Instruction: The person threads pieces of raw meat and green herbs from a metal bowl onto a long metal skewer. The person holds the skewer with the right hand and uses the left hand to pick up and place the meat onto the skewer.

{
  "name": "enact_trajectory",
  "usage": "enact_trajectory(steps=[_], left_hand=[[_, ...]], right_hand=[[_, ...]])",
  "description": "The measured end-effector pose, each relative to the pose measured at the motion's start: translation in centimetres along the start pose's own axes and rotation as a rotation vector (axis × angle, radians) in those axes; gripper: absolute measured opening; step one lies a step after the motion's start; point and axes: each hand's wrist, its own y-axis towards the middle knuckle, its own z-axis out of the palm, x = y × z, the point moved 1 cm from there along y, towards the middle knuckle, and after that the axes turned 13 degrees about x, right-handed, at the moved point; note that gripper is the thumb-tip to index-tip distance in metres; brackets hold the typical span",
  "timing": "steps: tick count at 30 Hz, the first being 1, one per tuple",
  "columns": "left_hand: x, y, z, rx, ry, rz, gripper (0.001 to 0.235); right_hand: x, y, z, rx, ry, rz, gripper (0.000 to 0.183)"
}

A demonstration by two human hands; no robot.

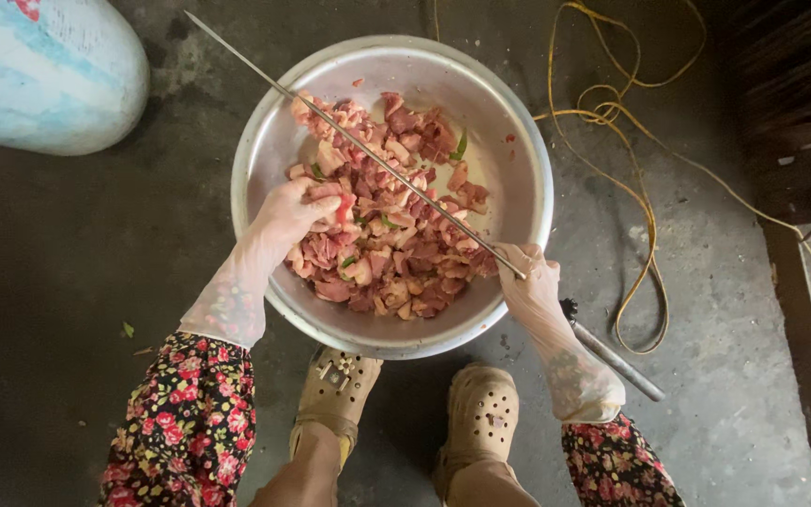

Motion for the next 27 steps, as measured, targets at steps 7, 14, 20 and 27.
enact_trajectory(steps=[7, 14, 20, 27], left_hand=[[1.4, 0.9, -0.6, 0.003, 0.025, 0.099, 0.035], [-2.4, 0.8, -1.0, -0.13, -0.079, -0.004, 0.026], [-6.1, 2.0, -3.1, -0.083, -0.368, 0.351, 0.033], [-7.9, 1.6, -3.6, -0.148, -0.254, 0.308, 0.032]], right_hand=[[0.3, 0.0, 0.0, -0.024, 0.016, 0.0, 0.019], [0.3, -0.1, -0.2, -0.001, 0.01, 0.013, 0.021], [0.3, 0.0, 0.2, 0.0, 0.101, 0.067, 0.022], [-0.1, -0.1, 0.6, -0.04, 0.026, 0.011, 0.022]])
